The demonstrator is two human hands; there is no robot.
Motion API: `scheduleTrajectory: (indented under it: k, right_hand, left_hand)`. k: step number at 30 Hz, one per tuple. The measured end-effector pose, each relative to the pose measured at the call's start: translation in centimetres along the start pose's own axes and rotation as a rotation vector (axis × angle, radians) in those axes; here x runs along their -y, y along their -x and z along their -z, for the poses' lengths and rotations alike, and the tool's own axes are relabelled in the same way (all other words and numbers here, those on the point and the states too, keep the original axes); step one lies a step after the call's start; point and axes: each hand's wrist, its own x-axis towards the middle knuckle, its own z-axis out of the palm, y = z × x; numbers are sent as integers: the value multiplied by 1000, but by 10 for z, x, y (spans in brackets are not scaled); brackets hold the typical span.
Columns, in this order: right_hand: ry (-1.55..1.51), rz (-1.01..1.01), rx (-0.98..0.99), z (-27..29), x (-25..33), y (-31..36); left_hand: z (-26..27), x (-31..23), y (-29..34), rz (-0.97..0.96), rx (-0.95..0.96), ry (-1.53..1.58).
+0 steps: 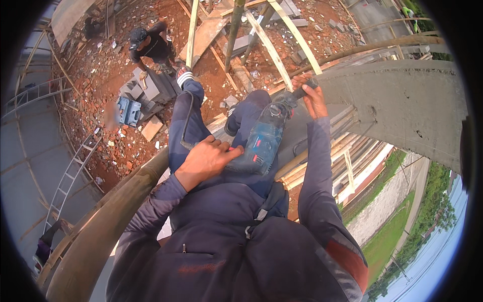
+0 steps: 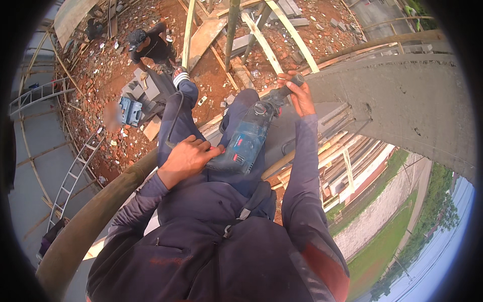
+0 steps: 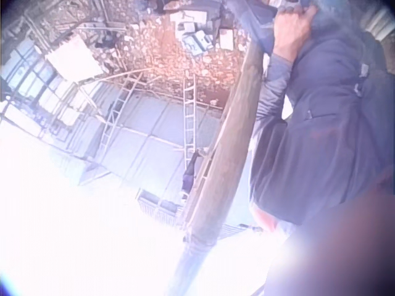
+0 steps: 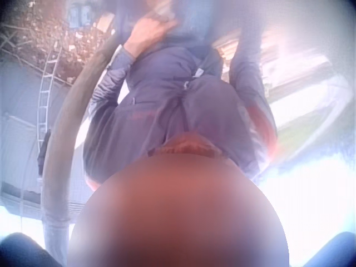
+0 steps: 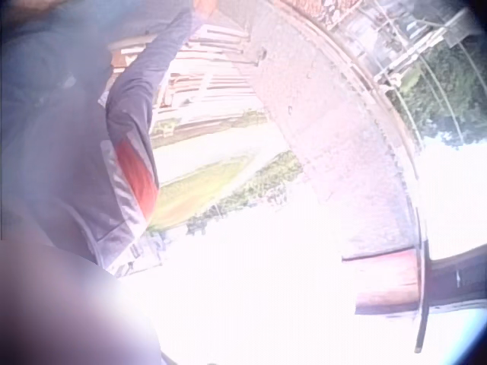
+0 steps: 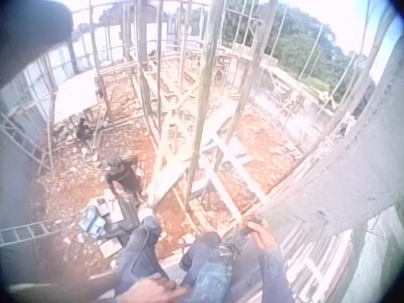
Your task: The person is working on a construction site, installing metal brackets onto a concrete beam. They use a hammer to tap the brackets into place and a power drill to secure them with screws. The worker is positioned on scaffolding and is wearing a safety harness.
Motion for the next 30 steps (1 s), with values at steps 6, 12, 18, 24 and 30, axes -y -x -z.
scheduleTrajectory:
  k: [6,12,18,24,30]
  right_hand:
    - [1,19,98,-6,-32,-30]
    - [409,140,-870,-39,-55,-30]
    - [329,25,-189,-58,-22,-22]
    - [178,-137,-40,10,-49,-52]
    - [308,-113,-181,-76,-46,-71]
  left_hand:
    - [-12,13,19,67,-4,110]
    - [-25,9,10,111,13,45]
    - [-61,-8,16,197,49,161]
    - [-44,14,22,277,-14,230]
    - [-50,37,34,364,-40,371]
